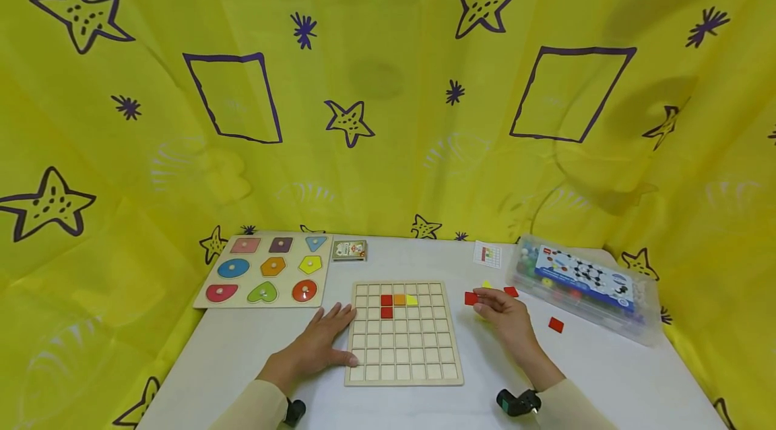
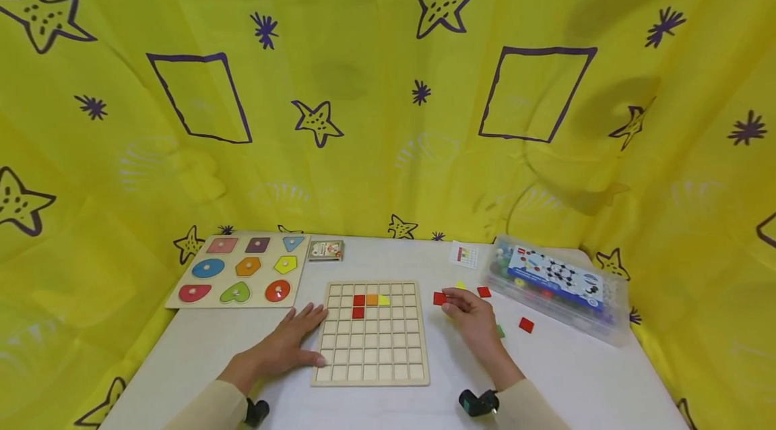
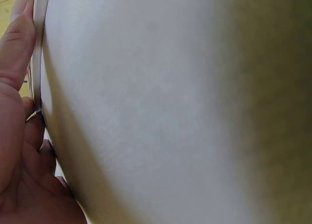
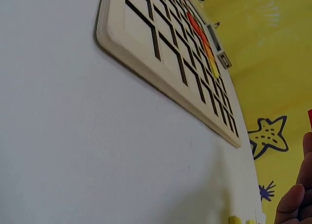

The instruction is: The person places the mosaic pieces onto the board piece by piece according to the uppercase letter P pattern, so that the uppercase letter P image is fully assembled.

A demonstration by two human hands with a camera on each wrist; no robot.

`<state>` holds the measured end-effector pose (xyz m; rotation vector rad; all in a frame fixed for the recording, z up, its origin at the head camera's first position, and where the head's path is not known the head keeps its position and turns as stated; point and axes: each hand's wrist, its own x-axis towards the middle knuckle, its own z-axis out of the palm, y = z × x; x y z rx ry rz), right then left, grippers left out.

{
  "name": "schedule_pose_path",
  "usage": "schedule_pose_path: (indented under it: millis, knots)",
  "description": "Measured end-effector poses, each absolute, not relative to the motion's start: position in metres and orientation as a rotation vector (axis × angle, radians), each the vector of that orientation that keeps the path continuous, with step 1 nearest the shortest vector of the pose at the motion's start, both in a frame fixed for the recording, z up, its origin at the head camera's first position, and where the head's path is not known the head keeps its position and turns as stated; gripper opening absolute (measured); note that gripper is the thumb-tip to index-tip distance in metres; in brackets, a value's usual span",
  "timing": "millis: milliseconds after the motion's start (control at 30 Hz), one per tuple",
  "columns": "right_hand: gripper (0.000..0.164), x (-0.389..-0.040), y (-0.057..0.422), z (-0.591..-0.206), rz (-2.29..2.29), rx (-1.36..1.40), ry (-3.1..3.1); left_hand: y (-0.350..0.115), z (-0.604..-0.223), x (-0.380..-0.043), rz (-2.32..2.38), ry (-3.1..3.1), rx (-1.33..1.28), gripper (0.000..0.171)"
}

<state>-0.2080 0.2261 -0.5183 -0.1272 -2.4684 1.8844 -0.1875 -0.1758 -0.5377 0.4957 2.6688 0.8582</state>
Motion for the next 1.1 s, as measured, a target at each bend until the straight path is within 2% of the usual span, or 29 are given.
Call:
schedule_pose_path:
  millis: [1100]
  knots:
    - [0.031,-0.212,0.15,-0.515,2.026,0.045,-2.347,-0.177,-0.54,-0.189,0.839,2.685,0.536,0.105]
